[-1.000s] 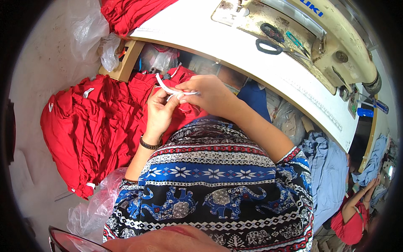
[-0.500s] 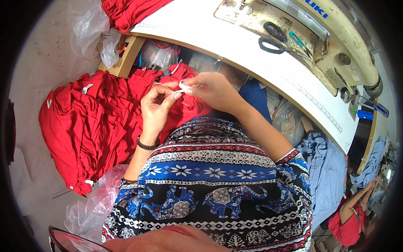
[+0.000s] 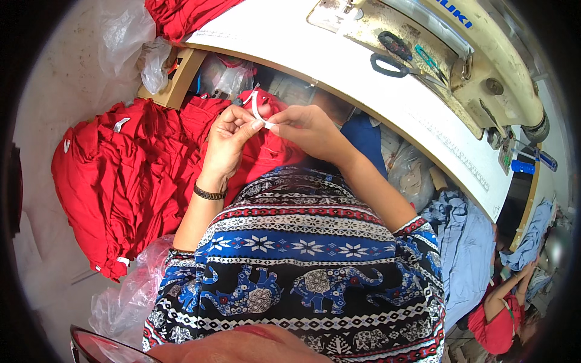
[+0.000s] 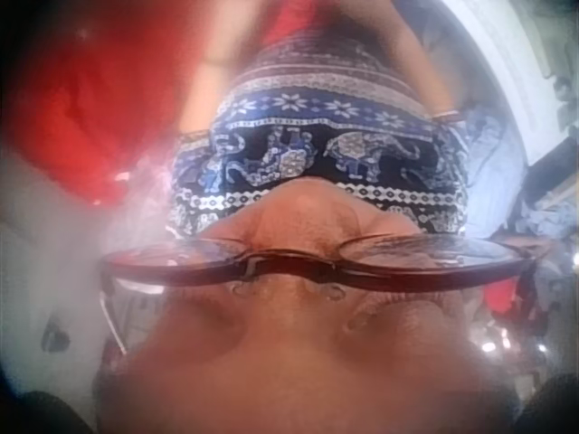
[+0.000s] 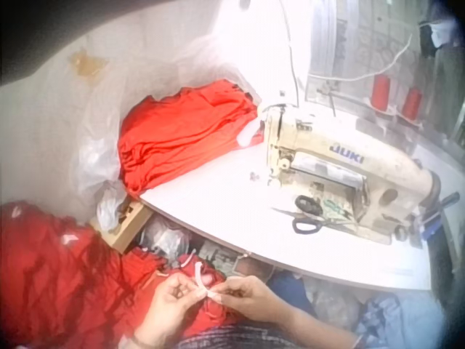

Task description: The person uses a sewing machine to attach white fabric strips to red garments. They pick up red garments from a pile, position them under the sewing needle to attach the strips, and use handheld shears to trim excess thread and material.

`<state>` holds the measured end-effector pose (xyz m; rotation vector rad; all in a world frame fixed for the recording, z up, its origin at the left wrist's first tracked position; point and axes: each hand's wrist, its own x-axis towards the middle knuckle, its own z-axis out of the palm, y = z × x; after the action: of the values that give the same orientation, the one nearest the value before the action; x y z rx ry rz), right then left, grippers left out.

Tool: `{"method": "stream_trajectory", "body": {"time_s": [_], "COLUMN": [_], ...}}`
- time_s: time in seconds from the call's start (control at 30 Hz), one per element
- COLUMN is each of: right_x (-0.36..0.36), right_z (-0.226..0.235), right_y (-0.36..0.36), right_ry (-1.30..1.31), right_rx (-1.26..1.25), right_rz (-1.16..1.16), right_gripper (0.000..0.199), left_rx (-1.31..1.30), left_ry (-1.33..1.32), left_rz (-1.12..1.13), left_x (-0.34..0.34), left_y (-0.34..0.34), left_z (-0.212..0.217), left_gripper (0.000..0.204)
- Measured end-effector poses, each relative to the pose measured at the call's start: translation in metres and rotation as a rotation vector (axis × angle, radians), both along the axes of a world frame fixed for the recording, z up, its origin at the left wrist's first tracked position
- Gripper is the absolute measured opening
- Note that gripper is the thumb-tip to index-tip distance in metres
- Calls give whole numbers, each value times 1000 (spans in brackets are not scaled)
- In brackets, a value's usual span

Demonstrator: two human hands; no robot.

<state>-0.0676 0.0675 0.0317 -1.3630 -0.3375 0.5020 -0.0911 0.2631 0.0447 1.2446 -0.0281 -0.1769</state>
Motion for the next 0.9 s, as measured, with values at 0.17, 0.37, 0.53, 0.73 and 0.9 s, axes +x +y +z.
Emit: {"method": "stream_trajectory", "body": {"time_s": [0.17,0.37,0.53,0.73,0.9], "right_x": [0,-5,-7,-13,-18], "right_z": [0,-8,-19,-39,-62], "right_y": [0,6,1,-7,2], "right_ry": [-83,-145,-243,-17,86], "right_rx": [-82,-186,-227,107,279], "right_rz": [-49,-159,-229,-289,-369], "right_gripper": [19,20,19,14,16], "left_rx": [64,132,291,1047,912], "left_ry": [-47,-64,-40,-557,-919], "left_rz": [102,94,17,101,-374], "left_x": [3,9,18,78,146], "left_y": [-3,-9,-13,-48,-144], "left_z": [-11,-8,-3,23,44], "left_gripper": [15,26,30,29,27]}}
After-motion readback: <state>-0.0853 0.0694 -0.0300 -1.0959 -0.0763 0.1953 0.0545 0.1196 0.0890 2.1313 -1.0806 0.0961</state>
